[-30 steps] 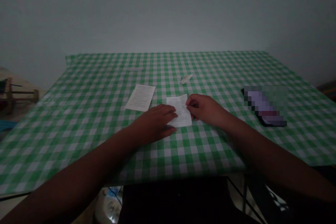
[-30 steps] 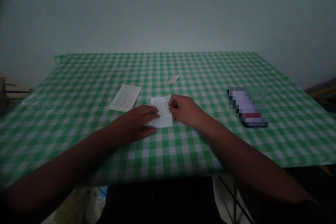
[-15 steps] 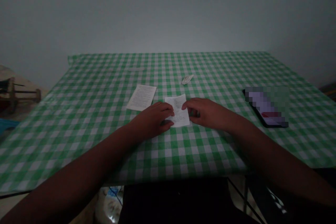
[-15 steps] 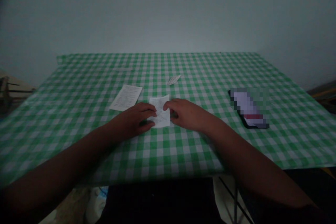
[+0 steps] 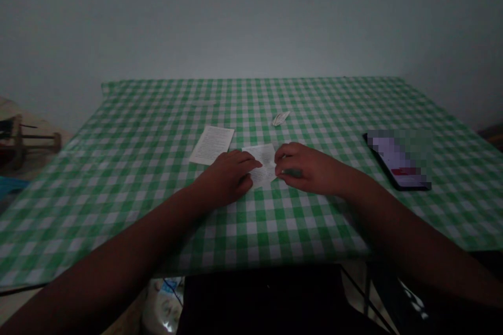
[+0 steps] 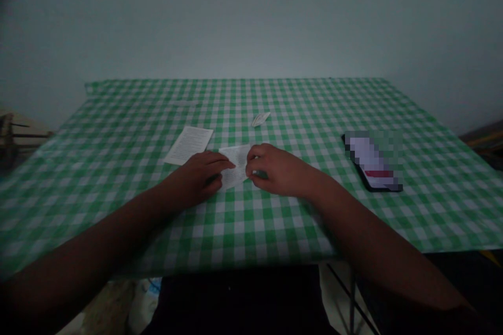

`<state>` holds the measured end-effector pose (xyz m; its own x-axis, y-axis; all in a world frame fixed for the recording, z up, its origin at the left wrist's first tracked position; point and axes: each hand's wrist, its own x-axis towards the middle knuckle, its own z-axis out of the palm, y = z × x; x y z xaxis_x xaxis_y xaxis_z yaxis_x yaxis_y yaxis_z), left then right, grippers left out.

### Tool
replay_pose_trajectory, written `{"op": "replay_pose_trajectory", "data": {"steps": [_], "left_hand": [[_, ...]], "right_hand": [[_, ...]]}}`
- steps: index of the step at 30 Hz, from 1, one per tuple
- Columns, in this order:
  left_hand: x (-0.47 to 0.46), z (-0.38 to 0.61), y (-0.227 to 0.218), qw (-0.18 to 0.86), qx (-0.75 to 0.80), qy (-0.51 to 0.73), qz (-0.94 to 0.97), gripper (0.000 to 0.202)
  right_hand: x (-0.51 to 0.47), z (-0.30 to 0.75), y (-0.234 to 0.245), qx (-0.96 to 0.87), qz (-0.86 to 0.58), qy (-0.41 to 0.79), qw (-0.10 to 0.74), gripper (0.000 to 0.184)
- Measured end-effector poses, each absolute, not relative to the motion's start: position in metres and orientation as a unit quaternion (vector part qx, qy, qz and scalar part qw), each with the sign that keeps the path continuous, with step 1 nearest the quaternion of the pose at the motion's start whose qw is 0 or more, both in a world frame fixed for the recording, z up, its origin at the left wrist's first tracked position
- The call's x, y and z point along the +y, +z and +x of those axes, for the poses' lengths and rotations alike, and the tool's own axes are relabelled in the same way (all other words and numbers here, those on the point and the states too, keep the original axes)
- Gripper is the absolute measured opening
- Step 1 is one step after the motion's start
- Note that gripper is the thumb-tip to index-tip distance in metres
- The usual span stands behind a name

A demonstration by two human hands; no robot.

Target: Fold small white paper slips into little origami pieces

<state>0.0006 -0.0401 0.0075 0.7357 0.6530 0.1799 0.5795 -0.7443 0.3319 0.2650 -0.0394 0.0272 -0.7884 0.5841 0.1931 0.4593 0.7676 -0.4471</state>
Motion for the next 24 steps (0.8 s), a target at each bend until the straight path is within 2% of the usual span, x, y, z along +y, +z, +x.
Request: {"op": "replay_pose_trajectory", "data": {"steps": [6,10,18,24], "left_hand": [[-0.036,-0.006,0.011,0.144,0.327,0.134,0.924,0.036],[-0.036,-0.007,0.011,0.149,0.284,0.130,0.938,0.034],[-0.049,-0.003,0.019,0.281,0.194,0.182,0.922,0.045],[-0.053,0.001,0.016,0.302,0.190,0.226,0.907,0.037]], "right_hand": [[-0.037,0.271,0.034,-0.931,-0.261,0.211,0.143,0.010],[-0.034,0.275,0.036,-0.920,-0.283,0.213,0.170,0.010],[-0.026,0.272,0.025,-0.881,-0.373,0.234,0.174,0.008],[-0.027,0.265,0.015,-0.878,-0.402,0.201,0.163,0.013]]}}
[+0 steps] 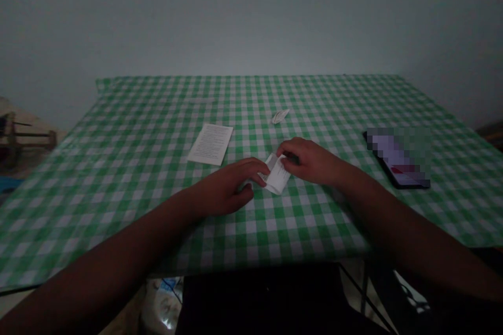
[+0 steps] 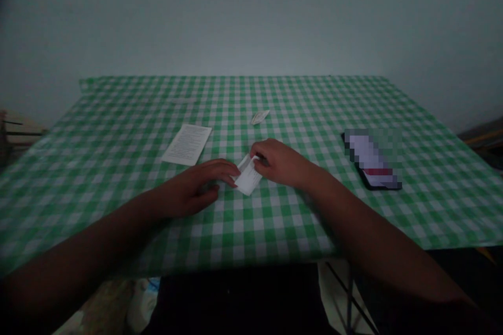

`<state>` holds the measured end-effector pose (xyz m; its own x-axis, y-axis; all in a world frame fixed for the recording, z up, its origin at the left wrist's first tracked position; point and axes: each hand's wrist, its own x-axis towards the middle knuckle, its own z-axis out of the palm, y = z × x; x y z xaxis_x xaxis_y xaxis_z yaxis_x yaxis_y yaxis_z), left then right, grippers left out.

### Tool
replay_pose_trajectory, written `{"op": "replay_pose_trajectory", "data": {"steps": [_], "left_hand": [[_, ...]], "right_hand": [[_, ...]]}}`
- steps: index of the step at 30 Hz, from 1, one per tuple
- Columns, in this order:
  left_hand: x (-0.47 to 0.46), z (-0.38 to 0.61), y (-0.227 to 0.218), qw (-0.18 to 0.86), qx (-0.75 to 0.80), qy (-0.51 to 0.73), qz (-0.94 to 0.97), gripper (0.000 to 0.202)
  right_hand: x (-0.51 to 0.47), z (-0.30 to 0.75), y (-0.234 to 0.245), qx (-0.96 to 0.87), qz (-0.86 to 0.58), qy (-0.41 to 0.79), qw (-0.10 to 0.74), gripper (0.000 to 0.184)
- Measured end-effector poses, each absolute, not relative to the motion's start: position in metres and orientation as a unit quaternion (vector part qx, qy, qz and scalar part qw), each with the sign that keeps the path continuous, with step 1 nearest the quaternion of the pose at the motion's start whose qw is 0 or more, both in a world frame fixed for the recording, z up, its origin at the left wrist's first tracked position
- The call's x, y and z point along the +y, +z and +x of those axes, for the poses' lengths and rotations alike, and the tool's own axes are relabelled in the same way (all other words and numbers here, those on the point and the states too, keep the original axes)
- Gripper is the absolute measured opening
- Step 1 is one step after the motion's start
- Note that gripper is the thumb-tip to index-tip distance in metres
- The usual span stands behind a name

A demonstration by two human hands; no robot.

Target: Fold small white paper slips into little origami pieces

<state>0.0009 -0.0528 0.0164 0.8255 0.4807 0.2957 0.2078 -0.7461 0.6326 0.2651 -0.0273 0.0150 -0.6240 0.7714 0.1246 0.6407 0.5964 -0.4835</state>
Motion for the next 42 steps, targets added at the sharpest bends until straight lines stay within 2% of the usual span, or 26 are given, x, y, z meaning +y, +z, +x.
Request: {"op": "replay_pose_trajectory", "data": {"steps": [4,11,17,20,24,27,28,33,37,42], "left_hand": [[-0.047,-0.001,0.016,0.247,0.250,0.246,0.903,0.035],[-0.045,-0.004,0.015,0.140,0.235,0.114,0.955,0.041],[-0.044,-0.003,0.012,0.147,0.260,0.079,0.951,0.044],[-0.043,-0.003,0.011,0.148,0.265,0.082,0.949,0.043],[-0.045,-0.001,0.011,0.137,0.280,0.081,0.947,0.040],[-0.046,0.000,0.011,0.132,0.283,0.083,0.946,0.039],[-0.046,0.000,0.010,0.133,0.282,0.085,0.946,0.038],[-0.041,-0.002,0.008,0.168,0.274,0.112,0.940,0.035],[-0.038,-0.004,0.011,0.199,0.276,0.173,0.924,0.034],[-0.037,-0.008,0.010,0.190,0.276,0.202,0.920,0.033]], "right_hand": [[-0.029,0.259,0.009,-0.879,-0.412,0.183,0.157,0.016],[-0.029,0.250,-0.001,-0.878,-0.429,0.133,0.166,0.016],[-0.039,0.247,0.011,-0.881,-0.426,0.057,0.198,0.018],[-0.051,0.246,0.026,-0.892,-0.417,0.022,0.175,0.021],[-0.071,0.241,0.034,-0.922,-0.368,0.057,0.105,0.023],[-0.080,0.238,0.027,-0.916,-0.382,0.081,0.088,0.042],[-0.081,0.237,0.023,-0.915,-0.384,0.088,0.088,0.044],[-0.074,0.241,0.015,-0.921,-0.354,0.112,0.117,0.030],[-0.064,0.246,0.014,-0.931,-0.303,0.157,0.133,0.037],[-0.051,0.252,0.008,-0.930,-0.271,0.200,0.149,0.047]]}}
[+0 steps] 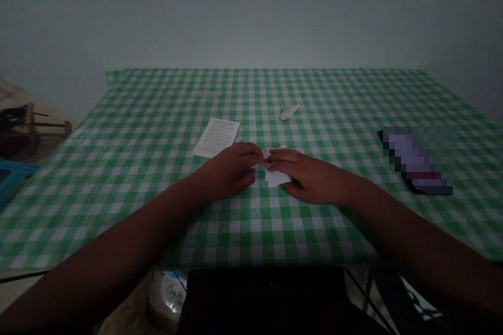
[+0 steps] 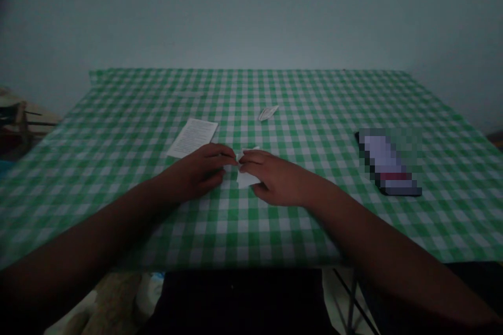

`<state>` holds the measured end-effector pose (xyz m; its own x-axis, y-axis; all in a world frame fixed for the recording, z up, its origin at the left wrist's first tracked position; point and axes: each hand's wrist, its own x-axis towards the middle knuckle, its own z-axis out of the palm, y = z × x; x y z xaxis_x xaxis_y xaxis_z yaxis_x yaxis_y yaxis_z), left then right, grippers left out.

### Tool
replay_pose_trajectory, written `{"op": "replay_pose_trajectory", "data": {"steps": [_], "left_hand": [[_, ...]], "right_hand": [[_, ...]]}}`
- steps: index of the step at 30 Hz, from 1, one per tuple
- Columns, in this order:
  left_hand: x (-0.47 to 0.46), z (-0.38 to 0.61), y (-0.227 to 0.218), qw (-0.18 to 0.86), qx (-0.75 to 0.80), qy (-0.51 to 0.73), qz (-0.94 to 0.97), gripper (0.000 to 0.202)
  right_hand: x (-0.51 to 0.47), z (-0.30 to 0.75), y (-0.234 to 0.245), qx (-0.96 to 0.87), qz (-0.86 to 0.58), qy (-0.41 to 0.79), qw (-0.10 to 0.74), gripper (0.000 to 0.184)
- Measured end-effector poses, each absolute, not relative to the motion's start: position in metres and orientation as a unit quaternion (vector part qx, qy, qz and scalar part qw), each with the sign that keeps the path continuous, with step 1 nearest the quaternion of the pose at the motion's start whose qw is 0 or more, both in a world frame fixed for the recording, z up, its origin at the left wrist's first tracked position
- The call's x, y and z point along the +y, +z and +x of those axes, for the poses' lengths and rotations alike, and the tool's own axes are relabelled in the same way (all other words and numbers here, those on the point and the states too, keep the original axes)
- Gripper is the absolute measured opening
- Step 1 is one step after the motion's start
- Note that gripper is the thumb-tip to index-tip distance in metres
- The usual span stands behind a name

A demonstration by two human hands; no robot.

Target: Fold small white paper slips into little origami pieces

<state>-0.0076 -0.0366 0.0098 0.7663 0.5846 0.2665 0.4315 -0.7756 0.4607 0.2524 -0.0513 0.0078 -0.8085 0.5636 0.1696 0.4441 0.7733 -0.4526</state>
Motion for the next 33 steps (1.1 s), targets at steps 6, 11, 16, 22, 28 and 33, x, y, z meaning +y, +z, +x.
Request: {"op": "replay_pose_trajectory", "data": {"steps": [6,11,16,22,28,33], "left_hand": [[-0.033,-0.010,0.002,0.169,0.274,0.195,0.926,0.035],[-0.030,-0.010,0.000,0.158,0.263,0.175,0.935,0.035],[-0.028,-0.012,-0.001,0.146,0.252,0.161,0.943,0.036],[-0.029,-0.012,-0.001,0.138,0.255,0.144,0.946,0.038],[-0.031,-0.010,0.000,0.132,0.265,0.135,0.946,0.040],[-0.031,-0.010,0.001,0.124,0.260,0.138,0.948,0.042]], "right_hand": [[-0.048,0.258,0.015,-0.939,-0.270,0.183,0.112,0.046],[-0.049,0.259,0.019,-0.943,-0.285,0.157,0.077,0.040],[-0.048,0.258,0.016,-0.949,-0.280,0.124,0.081,0.037],[-0.047,0.257,0.016,-0.951,-0.275,0.113,0.085,0.039],[-0.046,0.257,0.013,-0.950,-0.282,0.091,0.095,0.042],[-0.049,0.256,0.014,-0.944,-0.312,0.060,0.091,0.042]]}}
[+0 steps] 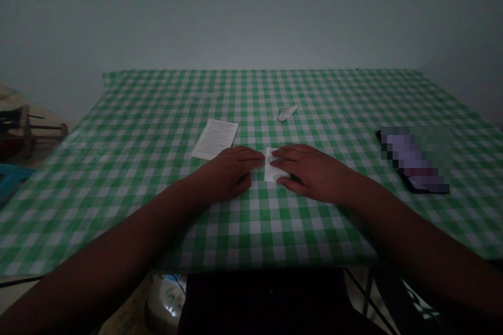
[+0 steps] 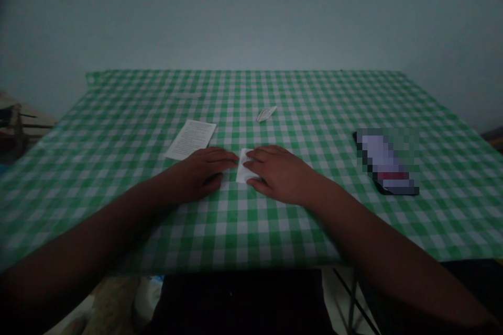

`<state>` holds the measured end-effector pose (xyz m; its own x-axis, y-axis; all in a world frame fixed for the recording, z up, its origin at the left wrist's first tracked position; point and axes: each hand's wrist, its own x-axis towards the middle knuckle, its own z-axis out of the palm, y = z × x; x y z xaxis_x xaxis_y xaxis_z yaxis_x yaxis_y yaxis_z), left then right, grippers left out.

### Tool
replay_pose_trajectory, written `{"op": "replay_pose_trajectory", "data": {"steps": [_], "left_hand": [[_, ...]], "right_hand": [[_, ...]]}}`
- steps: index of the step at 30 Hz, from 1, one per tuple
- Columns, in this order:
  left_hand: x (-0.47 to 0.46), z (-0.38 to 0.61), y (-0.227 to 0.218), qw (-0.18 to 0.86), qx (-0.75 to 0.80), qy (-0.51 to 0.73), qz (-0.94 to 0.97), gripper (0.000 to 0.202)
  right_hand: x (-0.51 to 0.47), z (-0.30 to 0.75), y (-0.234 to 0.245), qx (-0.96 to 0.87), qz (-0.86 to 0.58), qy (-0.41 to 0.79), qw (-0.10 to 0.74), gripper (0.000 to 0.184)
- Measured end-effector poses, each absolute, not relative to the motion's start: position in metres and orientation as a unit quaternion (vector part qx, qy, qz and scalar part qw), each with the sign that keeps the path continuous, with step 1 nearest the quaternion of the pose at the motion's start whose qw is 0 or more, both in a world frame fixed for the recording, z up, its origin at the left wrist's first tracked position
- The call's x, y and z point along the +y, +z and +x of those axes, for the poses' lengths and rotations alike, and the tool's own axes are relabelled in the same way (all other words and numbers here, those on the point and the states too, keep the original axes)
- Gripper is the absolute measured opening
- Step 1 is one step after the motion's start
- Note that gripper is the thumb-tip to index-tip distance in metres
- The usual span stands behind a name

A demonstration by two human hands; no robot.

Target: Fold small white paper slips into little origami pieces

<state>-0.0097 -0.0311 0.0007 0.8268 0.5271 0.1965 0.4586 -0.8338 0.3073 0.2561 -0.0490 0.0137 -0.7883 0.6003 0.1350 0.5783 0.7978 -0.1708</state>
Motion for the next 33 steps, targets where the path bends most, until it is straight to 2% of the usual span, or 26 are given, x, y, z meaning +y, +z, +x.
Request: {"op": "replay_pose_trajectory", "data": {"steps": [10,22,33], "left_hand": [[-0.034,-0.011,0.000,0.123,0.250,0.114,0.954,0.047],[-0.035,-0.013,0.010,0.123,0.273,0.074,0.951,0.043],[-0.024,-0.017,0.008,0.134,0.278,0.130,0.942,0.036]], "right_hand": [[-0.047,0.257,0.009,-0.939,-0.310,0.100,0.110,0.045],[-0.041,0.255,0.000,-0.934,-0.273,0.162,0.165,0.042],[-0.041,0.253,-0.001,-0.934,-0.275,0.155,0.165,0.040]]}}
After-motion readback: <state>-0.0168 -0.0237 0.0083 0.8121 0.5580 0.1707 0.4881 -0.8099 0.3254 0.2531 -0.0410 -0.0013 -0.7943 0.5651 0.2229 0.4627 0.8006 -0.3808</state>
